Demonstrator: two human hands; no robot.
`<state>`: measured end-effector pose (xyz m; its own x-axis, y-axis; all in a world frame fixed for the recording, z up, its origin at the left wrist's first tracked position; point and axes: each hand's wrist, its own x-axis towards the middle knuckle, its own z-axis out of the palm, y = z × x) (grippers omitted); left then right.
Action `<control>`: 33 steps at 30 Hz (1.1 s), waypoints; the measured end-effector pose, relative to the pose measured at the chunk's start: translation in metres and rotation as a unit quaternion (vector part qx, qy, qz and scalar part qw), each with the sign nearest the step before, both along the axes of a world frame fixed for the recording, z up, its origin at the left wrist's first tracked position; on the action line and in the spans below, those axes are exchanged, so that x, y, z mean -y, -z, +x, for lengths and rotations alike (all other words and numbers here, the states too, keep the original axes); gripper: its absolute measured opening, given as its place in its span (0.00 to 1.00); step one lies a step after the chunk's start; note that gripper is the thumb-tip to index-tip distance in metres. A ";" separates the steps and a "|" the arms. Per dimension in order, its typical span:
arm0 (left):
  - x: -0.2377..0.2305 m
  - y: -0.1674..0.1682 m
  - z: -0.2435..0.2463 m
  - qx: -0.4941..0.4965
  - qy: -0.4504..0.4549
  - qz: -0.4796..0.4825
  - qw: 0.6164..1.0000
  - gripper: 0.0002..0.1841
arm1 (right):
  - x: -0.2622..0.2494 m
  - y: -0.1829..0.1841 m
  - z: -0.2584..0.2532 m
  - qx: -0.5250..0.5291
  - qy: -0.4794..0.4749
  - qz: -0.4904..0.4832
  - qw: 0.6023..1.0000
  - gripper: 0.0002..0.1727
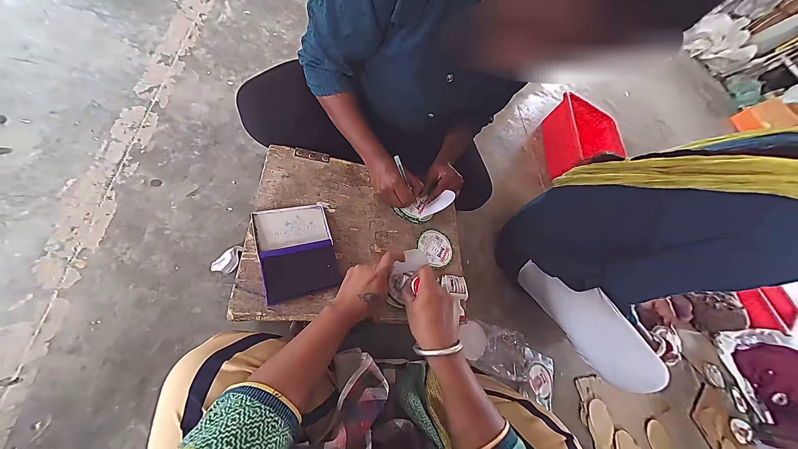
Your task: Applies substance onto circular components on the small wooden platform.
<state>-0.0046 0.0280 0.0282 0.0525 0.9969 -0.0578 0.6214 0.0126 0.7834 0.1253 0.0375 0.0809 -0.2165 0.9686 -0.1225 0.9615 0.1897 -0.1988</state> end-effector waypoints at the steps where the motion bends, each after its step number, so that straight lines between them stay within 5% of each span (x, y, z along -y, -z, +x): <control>1: -0.001 -0.003 -0.002 -0.009 0.023 -0.006 1.000 0.18 | 0.000 -0.003 0.005 -0.020 0.008 0.007 1.000 0.16; 5: -0.002 0.003 -0.008 -0.004 0.097 0.036 0.995 0.20 | -0.002 -0.020 0.037 -0.145 0.062 0.126 0.979 0.16; 12: -0.007 -0.001 -0.015 -0.022 0.191 0.030 0.981 0.20 | -0.002 -0.031 0.056 -0.148 0.097 0.058 0.982 0.14; 18: -0.008 -0.002 -0.015 -0.002 0.157 0.016 0.988 0.16 | 0.002 -0.030 0.059 -0.167 0.084 0.051 0.981 0.14; 24: -0.006 0.003 -0.010 0.074 0.015 0.010 0.997 0.14 | 0.005 -0.029 0.060 -0.177 0.070 0.044 0.981 0.13; 33: 0.001 0.005 -0.002 0.005 0.071 0.036 0.997 0.15 | 0.003 -0.027 0.065 -0.175 0.077 0.051 0.980 0.13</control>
